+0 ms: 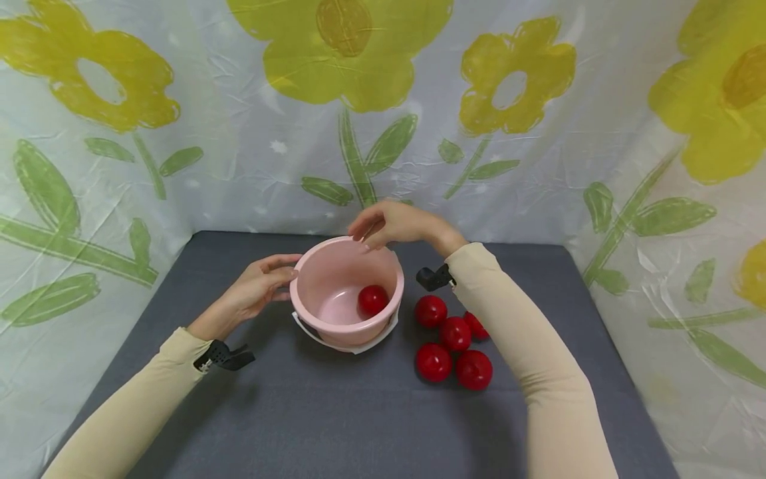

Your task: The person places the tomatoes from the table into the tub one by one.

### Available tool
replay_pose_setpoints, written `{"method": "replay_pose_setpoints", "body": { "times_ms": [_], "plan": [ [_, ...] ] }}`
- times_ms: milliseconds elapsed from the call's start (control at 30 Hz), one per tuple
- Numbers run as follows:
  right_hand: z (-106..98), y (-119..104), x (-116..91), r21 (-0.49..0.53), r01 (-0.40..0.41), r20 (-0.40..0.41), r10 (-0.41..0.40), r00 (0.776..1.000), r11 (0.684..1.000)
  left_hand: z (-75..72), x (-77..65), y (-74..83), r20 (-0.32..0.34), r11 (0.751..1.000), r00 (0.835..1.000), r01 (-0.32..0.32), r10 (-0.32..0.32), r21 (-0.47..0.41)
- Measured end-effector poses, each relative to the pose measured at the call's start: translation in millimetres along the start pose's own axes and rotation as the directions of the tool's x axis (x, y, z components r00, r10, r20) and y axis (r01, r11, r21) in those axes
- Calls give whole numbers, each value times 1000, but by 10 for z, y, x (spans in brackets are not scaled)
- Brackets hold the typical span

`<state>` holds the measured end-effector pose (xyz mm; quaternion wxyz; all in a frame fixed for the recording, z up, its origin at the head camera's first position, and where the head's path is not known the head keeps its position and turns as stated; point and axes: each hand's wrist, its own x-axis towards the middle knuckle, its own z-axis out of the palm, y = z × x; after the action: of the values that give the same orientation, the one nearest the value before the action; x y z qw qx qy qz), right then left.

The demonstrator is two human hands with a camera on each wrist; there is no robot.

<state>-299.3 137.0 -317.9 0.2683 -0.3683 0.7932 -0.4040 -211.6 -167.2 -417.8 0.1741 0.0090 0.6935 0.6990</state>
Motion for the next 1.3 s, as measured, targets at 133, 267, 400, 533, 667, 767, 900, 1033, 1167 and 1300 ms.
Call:
{"method": "replay_pose_setpoints", "body": {
  "times_ms": [133,267,400,533,667,767,900,1033,1167,1300],
  "plan": [
    [-120,30,-170,-19,-27,-53,26,998,999,6,3,10,-9,1000,1000,5,-5,-2],
    [-215,54,-356,-33,-77,-99,73,992,996,16,-5,17,-12,1000,1000,9,-9,-11],
    [-281,134,-530,-37,-132,-132,126,983,991,25,-11,18,-6,1000,1000,6,-6,-11],
    [-313,315,-656,-54,-158,-141,150,979,986,25,-7,16,-10,1000,1000,7,-7,-6],
    [-285,530,-772,-74,-193,-146,181,973,978,18,12,11,-21,1000,1000,13,-13,1],
    [-219,703,-837,-64,-210,-127,201,971,976,10,30,6,-19,1000,1000,19,-19,-1],
    [-98,912,-896,-14,-211,-89,209,974,977,0,41,4,-7,1000,1000,22,-22,-13],
    [27,1106,-937,14,-222,-64,222,973,975,3,41,9,-1,999,1000,22,-22,-23],
    [132,1285,-960,11,-225,-43,225,973,974,7,43,15,0,999,1000,23,-23,-33],
    [210,1417,-967,-12,-223,-29,223,974,975,5,42,16,2,999,1000,20,-20,-44]
  ]
}}
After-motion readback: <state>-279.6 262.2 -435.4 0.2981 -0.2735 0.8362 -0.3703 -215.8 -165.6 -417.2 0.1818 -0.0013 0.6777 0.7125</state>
